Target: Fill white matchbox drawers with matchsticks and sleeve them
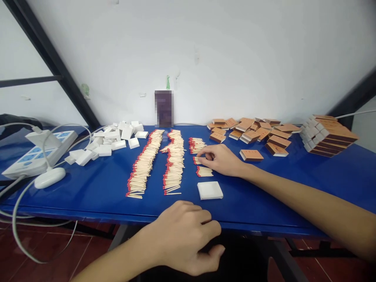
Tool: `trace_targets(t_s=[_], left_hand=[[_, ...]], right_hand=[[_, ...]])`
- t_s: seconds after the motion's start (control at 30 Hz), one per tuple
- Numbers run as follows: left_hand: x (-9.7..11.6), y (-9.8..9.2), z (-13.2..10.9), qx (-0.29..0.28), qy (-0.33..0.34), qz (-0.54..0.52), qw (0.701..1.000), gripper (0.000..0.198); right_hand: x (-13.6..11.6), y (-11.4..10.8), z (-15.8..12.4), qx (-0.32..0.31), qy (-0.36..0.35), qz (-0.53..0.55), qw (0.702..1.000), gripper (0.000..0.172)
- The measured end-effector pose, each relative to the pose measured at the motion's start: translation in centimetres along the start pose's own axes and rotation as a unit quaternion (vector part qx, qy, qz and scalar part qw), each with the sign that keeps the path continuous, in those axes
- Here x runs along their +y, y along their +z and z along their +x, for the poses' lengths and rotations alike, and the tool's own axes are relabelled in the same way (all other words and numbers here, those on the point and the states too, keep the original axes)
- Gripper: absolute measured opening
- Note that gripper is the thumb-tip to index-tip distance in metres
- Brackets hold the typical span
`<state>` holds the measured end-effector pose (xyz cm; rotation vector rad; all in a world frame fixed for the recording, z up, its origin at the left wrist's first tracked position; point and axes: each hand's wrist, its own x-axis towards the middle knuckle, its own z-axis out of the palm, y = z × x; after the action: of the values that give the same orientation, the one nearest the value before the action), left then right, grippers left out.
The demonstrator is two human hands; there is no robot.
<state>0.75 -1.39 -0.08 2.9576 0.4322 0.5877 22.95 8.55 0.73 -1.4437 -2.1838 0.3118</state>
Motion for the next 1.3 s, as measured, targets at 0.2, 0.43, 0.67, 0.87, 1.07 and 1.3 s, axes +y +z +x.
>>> trace_targets(t_s=[0.2, 0.43, 0.67, 0.87, 1.07, 1.3], left_hand=[[-0.1, 0.1, 0.0, 0.001, 0.0, 0.0, 1.0, 0.022], [-0.1, 0.0, 0.0, 0.001, -0.001, -0.004, 1.0, 0.022], [-0.1, 0.1, 0.0, 0.004, 0.002, -0.004, 1.0, 0.022], [0.0, 0.1, 0.0, 0.0, 0.002, -0.004, 1.0, 0.02], [-0.1, 0.1, 0.0, 0.002, 0.002, -0.002, 1.0, 0.021], [0.0, -0.1, 0.1, -0.003, 0.0, -0.007, 1.0, 0.023]], right_hand=[[-0.2, -0.4, -0.2, -0.012, -0.002, 0.004, 1.0, 0.018], [-0.3, -0.9, -0.6, -0.028, 0.009, 0.009, 1.0, 0.019], [-0.6, -1.1, -0.8, -0.032, -0.001, 0.003, 0.999, 0.02], [-0.9, -1.3, -1.0, -0.036, -0.011, -0.004, 0.999, 0.018], [-1.0, -1.4, -1.1, -0.034, -0.019, -0.009, 0.999, 0.018], [-1.5, -2.8, -1.3, -0.116, -0.015, -0.023, 0.993, 0.03]])
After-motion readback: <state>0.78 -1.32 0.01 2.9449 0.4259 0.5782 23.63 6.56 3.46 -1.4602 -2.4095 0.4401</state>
